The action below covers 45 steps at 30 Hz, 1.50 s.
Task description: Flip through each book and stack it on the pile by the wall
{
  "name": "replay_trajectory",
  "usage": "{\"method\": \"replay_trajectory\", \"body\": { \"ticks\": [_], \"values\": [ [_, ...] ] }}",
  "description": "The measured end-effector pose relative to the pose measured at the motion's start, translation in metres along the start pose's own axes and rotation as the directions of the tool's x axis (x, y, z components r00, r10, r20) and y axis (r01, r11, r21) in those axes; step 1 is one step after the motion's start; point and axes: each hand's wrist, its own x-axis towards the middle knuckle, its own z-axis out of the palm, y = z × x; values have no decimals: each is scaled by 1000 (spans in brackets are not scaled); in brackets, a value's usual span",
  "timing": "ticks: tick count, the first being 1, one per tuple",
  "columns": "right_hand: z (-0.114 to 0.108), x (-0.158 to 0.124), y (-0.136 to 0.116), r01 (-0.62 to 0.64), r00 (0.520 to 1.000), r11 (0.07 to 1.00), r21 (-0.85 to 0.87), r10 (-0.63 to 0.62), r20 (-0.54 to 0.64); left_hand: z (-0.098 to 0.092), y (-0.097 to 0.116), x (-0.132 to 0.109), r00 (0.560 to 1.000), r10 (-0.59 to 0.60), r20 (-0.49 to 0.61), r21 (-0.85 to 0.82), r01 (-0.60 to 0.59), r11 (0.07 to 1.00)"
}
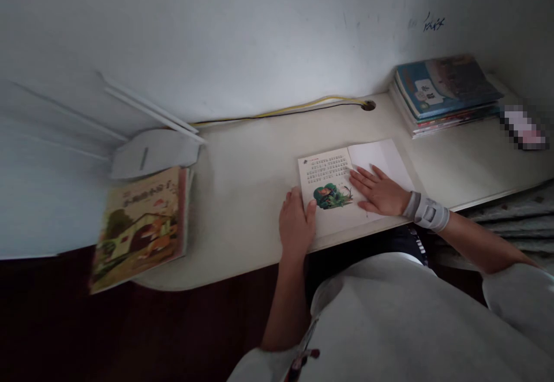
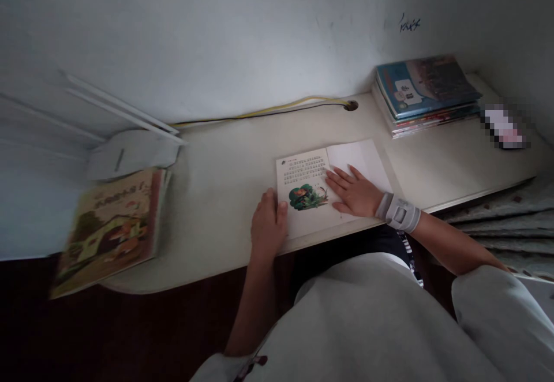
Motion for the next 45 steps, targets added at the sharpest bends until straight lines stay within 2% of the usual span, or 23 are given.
{"method": "replay_trajectory", "body": {
  "ticks": [12, 28, 34, 39, 45],
  "values": [
    [0, -2, -4, -67, 998, 997, -43, 67, 7, 4, -1, -2, 1000, 17, -16, 50, -16, 999],
    [-4, -11, 9, -63, 998, 997, -46, 64, 24, 4, -1, -2, 1000, 30, -4, 66, -30, 997],
    [2, -12, 11, -47, 999, 998, -50, 47, -7, 2, 0, -1, 999, 40, 15, 107, -41, 993],
    [-3, -15, 12, -38, 999, 996, -80, 36, -15, -1, 5, -1, 997, 57, 52, 167, -65, 984],
    [-5, -19, 14, -45, 999, 995, -95, 45, -5, -1, 5, -1, 997, 57, 47, 171, -64, 983]
  ]
}}
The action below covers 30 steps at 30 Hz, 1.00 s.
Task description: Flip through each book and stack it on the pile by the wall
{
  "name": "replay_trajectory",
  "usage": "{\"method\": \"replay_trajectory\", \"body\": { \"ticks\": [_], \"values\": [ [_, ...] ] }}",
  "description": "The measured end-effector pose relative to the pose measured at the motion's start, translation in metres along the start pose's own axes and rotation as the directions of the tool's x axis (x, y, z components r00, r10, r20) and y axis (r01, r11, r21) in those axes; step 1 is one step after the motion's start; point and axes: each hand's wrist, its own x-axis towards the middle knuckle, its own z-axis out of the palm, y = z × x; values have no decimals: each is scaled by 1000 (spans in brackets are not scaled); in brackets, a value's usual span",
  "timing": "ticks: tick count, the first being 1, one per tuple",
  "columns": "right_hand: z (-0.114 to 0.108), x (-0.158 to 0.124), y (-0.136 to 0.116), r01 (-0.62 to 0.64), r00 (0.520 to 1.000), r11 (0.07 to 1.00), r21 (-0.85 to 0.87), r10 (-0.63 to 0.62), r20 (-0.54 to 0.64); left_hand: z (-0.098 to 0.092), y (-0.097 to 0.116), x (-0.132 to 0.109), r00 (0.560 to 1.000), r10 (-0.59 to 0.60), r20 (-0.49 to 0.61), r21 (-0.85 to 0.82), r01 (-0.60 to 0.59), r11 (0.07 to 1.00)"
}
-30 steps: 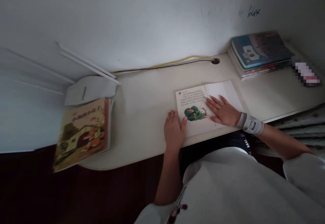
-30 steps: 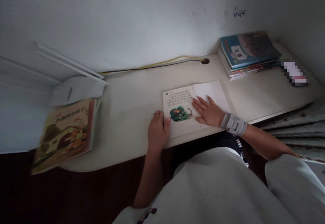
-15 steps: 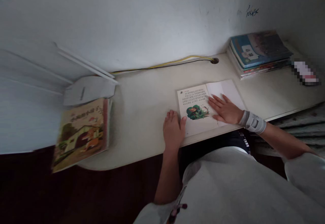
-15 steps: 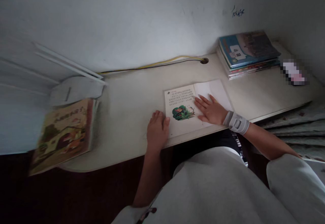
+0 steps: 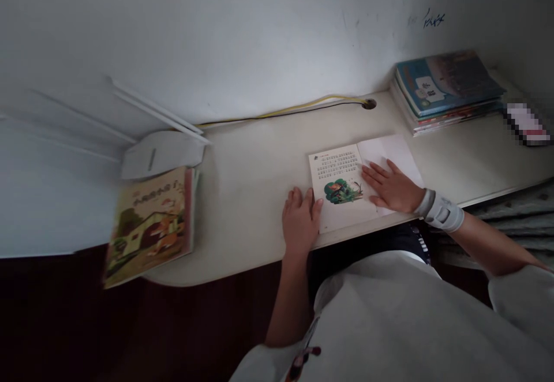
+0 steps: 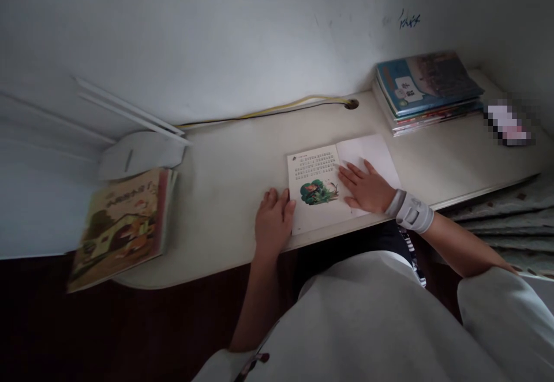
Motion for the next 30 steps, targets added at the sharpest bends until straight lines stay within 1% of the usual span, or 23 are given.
{"method": "replay_trajectory", "body": {
  "ticks": [3, 6, 8, 10, 11, 12, 13, 14, 15, 16, 17, 18, 19, 20, 21, 23, 24, 25, 26, 27, 29, 30],
  "values": [
    [5, -2, 2, 11, 1000, 1000, 15, -11, -18, 2, -2, 1, 1000, -8, -10, -43, 8, 999],
    [9, -4, 4, 11, 999, 1000, 23, -10, -42, 1, -1, 0, 1000, -22, -20, -131, 19, 991],
    [12, -5, 5, 10, 998, 1000, 17, -9, -57, -3, 3, -3, 999, -40, -21, -255, 34, 966],
    [13, -6, 5, 11, 997, 1000, 8, -11, -72, -10, 7, -5, 992, -108, -58, -448, 71, 891],
    [13, -6, 5, 14, 997, 1000, 4, -13, -77, -14, 9, -6, 982, -174, -78, -569, 99, 816],
    [14, -6, 5, 16, 997, 1000, 1, -16, -79, -18, 11, -5, 963, -260, -76, -695, 136, 706],
    [13, -6, 5, 17, 997, 1000, 0, -17, -77, -22, 12, -4, 937, -347, -31, -810, 180, 559],
    [13, -6, 5, 16, 997, 1000, -2, -16, -73, -26, 12, -2, 911, -409, 59, -894, 231, 385],
    [12, -5, 5, 15, 998, 1000, -3, -15, -67, -31, 12, 2, 885, -427, 185, -934, 293, 202],
    [12, -5, 5, 12, 998, 1000, -4, -12, -61, -35, 10, 6, 857, -406, 317, -931, 362, 37],
    [11, -5, 5, 9, 998, 1000, -4, -9, -56, -38, 9, 11, 828, -364, 427, -901, 424, -91],
    [11, -5, 5, 7, 999, 1000, -4, -7, -51, -42, 7, 16, 799, -322, 508, -861, 475, -179],
    [11, -4, 5, 5, 999, 1000, -2, -6, -48, -44, 5, 20, 773, -294, 562, -826, 510, -238],
    [11, -4, 5, 4, 999, 1000, 2, -4, -45, -47, 4, 25, 750, -279, 600, -798, 535, -278],
    [11, -4, 5, 3, 999, 1000, 8, -3, -44, -48, 4, 29, 728, -265, 632, -772, 561, -301],
    [13, -4, 6, 2, 999, 999, 35, 0, -49, -51, 7, 38, 690, -211, 692, -718, 629, -299],
    [14, -3, 6, 2, 998, 998, 61, 1, -57, -51, 11, 42, 684, -175, 708, -702, 657, -273],
    [14, -3, 6, -1, 997, 995, 100, 8, -71, -51, 17, 45, 698, -143, 701, -710, 666, -230],
    [14, -3, 7, -9, 995, 988, 153, 23, -93, -51, 25, 49, 731, -120, 671, -740, 651, -172],
    [14, -3, 9, -21, 991, 975, 223, 49, -122, -51, 35, 53, 781, -103, 615, -788, 608, -98],
    [10, -3, 13, -55, 968, 915, 400, 146, -202, -49, 61, 58, 897, -46, 440, -893, 442, 88],
    [7, -3, 15, -70, 944, 866, 495, 218, -248, -47, 76, 60, 940, 14, 341, -923, 332, 193]
  ]
}}
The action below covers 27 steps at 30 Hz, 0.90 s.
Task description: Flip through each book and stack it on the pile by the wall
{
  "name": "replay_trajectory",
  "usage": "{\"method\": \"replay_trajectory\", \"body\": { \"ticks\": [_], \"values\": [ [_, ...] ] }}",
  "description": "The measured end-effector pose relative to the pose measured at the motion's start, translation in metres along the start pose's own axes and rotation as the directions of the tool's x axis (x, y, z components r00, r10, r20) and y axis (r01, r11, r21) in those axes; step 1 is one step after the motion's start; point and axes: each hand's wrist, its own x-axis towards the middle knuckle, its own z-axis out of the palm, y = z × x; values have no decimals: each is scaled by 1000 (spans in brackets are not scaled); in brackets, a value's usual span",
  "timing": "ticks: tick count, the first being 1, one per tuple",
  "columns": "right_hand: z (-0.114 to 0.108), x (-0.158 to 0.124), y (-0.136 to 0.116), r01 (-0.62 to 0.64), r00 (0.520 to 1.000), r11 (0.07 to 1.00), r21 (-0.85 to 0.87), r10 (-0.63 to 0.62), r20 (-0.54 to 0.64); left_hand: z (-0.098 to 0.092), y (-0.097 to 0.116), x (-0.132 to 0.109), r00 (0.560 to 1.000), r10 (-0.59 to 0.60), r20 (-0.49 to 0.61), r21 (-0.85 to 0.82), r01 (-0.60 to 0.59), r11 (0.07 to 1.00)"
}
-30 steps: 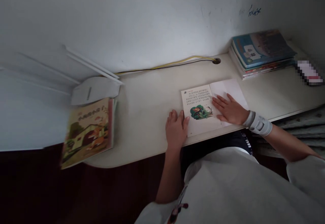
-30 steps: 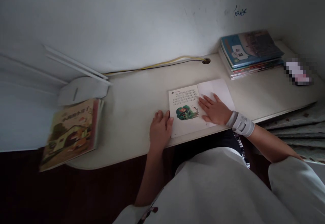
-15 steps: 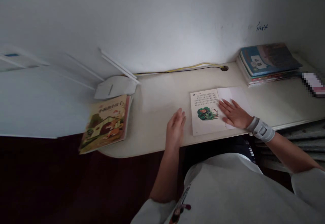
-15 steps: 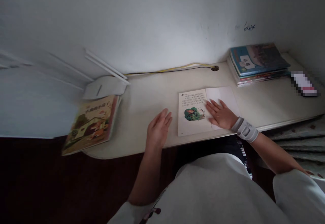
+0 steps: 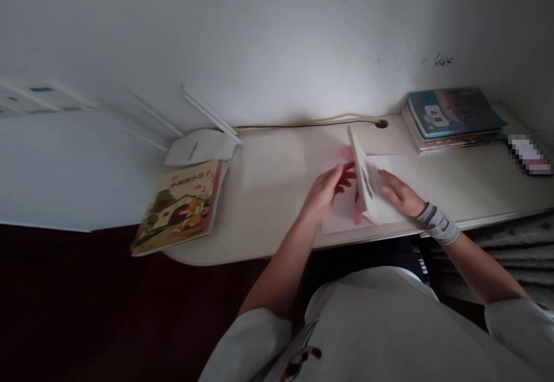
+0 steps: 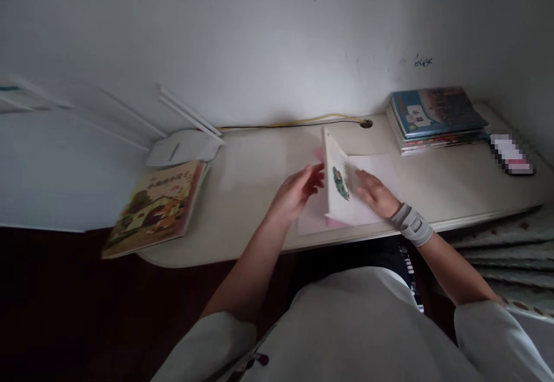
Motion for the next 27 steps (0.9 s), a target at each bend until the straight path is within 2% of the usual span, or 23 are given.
{"method": "replay_trajectory", "body": {
  "ticks": [1, 3, 5, 7, 9, 11, 13, 15, 17, 18, 20, 22, 25, 26, 27],
  "values": [
    [-6, 1, 1, -43, 996, 994, 98, 51, -76, 16, 1, 2, 991, 115, 61, 107, -122, 987],
    [-20, 0, 4, -110, 966, 953, 284, 169, -194, 48, -1, 4, 925, 294, 239, 309, -360, 880],
    [-35, -5, 10, -160, 936, 889, 430, 275, -220, 74, -9, 4, 841, 361, 403, 464, -527, 712],
    [-47, -14, 20, -207, 922, 840, 501, 338, -186, 91, -20, 2, 791, 351, 501, 583, -608, 539],
    [-53, -24, 34, -254, 926, 831, 495, 356, -123, 97, -31, -2, 791, 307, 529, 695, -611, 378],
    [-55, -35, 47, -287, 935, 856, 430, 349, -71, 95, -42, -5, 830, 252, 498, 801, -552, 234],
    [-54, -40, 55, -289, 940, 915, 281, 327, -99, 91, -52, -7, 871, 197, 450, 871, -477, 121],
    [-53, -39, 54, -268, 944, 962, 57, 274, -183, 89, -62, -9, 888, 165, 430, 896, -442, 41],
    [-52, -30, 44, -216, 962, 968, -128, 189, -197, 91, -71, -10, 883, 171, 438, 897, -443, -7],
    [-50, -23, 37, -171, 977, 968, -182, 142, -161, 93, -74, -10, 879, 180, 442, 895, -446, -19],
    [-44, -4, 22, -45, 999, 971, -235, 37, -39, 98, -78, -9, 871, 186, 455, 888, -459, -22],
    [-35, 18, 11, 81, 994, 965, -249, -59, 96, 97, -76, -8, 851, 174, 496, 864, -503, -5],
    [-17, 42, 8, 177, 963, 953, -248, -116, 242, 78, -66, -12, 792, 176, 585, 797, -601, 55],
    [-12, 46, 10, 190, 958, 946, -264, -119, 262, 66, -63, -15, 790, 183, 586, 792, -605, 77],
    [-7, 49, 13, 200, 955, 936, -291, -120, 271, 52, -60, -19, 807, 188, 559, 808, -581, 92]
  ]
}}
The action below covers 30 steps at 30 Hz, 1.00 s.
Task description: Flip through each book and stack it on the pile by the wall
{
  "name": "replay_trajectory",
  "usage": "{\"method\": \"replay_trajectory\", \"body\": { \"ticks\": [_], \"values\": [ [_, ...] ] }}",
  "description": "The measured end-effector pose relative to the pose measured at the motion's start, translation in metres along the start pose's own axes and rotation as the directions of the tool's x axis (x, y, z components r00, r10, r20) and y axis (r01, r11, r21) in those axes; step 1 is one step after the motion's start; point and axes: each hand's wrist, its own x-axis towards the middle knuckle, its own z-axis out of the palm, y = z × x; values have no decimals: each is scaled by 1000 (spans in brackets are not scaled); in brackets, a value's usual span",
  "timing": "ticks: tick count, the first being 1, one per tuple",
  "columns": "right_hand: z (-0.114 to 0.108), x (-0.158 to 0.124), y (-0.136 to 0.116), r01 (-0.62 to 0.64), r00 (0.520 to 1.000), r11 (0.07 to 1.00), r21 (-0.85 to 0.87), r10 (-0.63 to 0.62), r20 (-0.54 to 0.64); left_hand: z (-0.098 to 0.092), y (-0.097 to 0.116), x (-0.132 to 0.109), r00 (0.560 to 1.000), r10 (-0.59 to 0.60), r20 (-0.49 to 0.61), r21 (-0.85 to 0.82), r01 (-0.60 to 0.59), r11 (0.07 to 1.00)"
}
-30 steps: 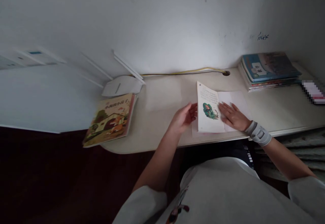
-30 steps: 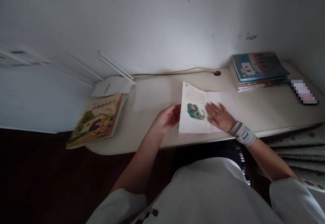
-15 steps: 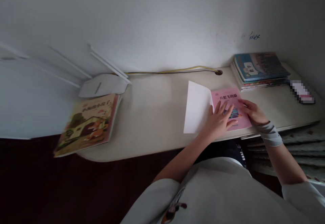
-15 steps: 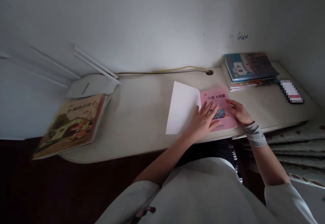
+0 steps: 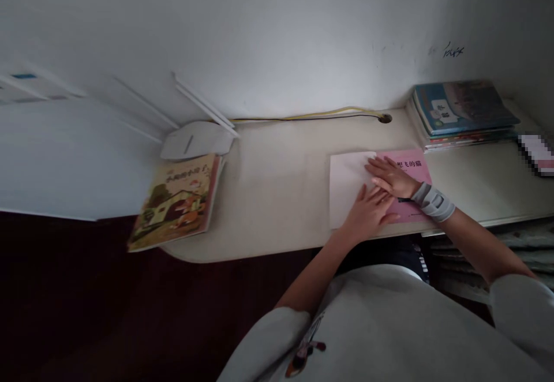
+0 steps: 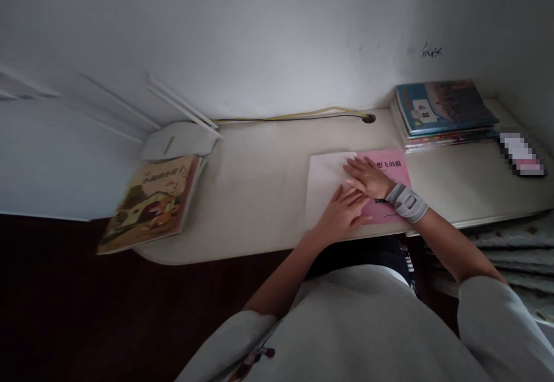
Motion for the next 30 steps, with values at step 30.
{"method": "replay_trajectory", "body": {
  "ticks": [30],
  "values": [
    [12, 59, -41, 261, 940, 952, -161, -213, 268, -15, -43, -75, 826, -563, 2, 226, 548, 805]
  ]
}}
